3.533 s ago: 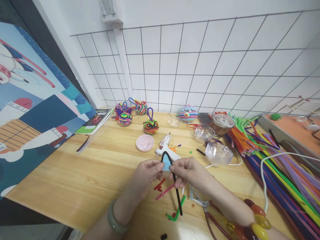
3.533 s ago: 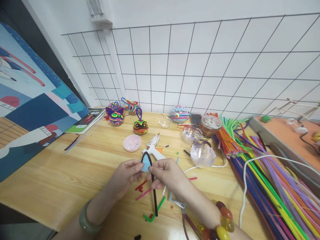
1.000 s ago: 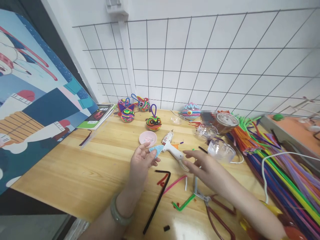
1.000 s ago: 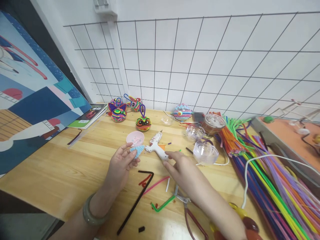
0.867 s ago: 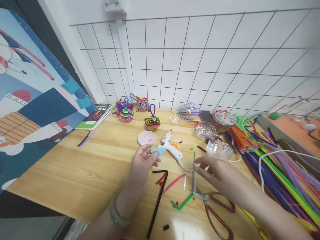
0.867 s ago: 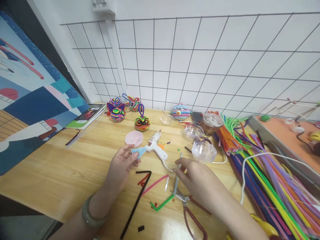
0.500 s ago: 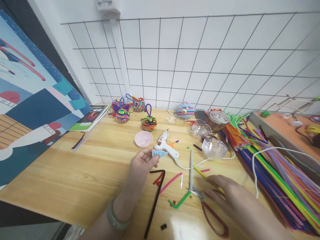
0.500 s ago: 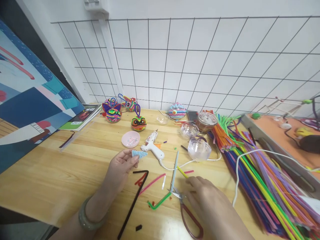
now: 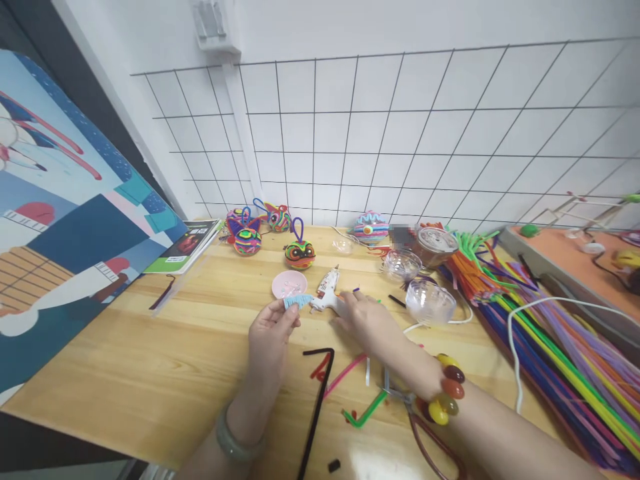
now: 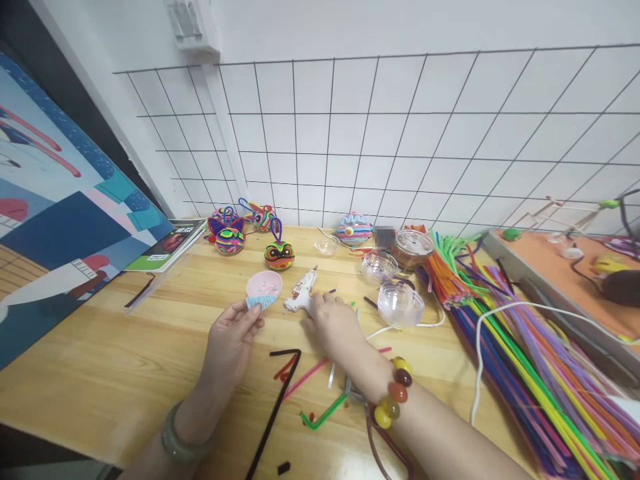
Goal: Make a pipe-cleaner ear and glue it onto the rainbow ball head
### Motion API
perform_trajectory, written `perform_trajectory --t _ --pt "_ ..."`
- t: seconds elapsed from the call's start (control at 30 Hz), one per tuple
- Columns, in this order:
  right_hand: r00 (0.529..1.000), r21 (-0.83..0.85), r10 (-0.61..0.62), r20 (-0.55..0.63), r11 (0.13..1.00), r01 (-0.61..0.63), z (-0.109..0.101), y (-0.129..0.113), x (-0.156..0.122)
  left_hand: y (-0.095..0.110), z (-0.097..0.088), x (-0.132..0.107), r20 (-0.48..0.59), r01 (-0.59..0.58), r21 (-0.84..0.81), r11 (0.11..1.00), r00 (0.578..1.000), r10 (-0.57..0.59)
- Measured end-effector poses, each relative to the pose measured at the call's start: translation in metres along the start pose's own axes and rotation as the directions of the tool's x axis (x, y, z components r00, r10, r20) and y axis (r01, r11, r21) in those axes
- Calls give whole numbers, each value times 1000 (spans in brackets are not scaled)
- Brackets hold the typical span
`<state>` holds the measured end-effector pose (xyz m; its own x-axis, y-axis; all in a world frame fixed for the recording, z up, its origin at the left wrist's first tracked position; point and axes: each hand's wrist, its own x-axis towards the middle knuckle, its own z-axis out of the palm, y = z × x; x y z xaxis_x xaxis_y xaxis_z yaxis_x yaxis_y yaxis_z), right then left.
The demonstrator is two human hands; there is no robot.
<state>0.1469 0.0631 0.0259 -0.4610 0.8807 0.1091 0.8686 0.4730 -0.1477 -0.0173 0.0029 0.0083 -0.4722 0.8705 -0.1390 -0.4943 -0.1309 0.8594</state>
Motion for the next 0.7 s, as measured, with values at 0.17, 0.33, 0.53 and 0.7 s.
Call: perform_trajectory --t 0.17,0.33,0.53,0.7 --pt "986 -33 167 -7 985 -168 -19 27 -21 -1 1 0 5 33 -23 999 999 -33" --pt "936 10 221 273 972 -233 -18 25 -64 -1 4 -8 52 79 -36 996 996 -78" --pt "913 24 296 280 949 -315 -7 21 -66 -1 5 -10 63 107 -64 992 993 -103" --pt "938 -15 315 144 948 -316 -27 45 -31 -1 6 -9 81 115 -70 991 991 -109"
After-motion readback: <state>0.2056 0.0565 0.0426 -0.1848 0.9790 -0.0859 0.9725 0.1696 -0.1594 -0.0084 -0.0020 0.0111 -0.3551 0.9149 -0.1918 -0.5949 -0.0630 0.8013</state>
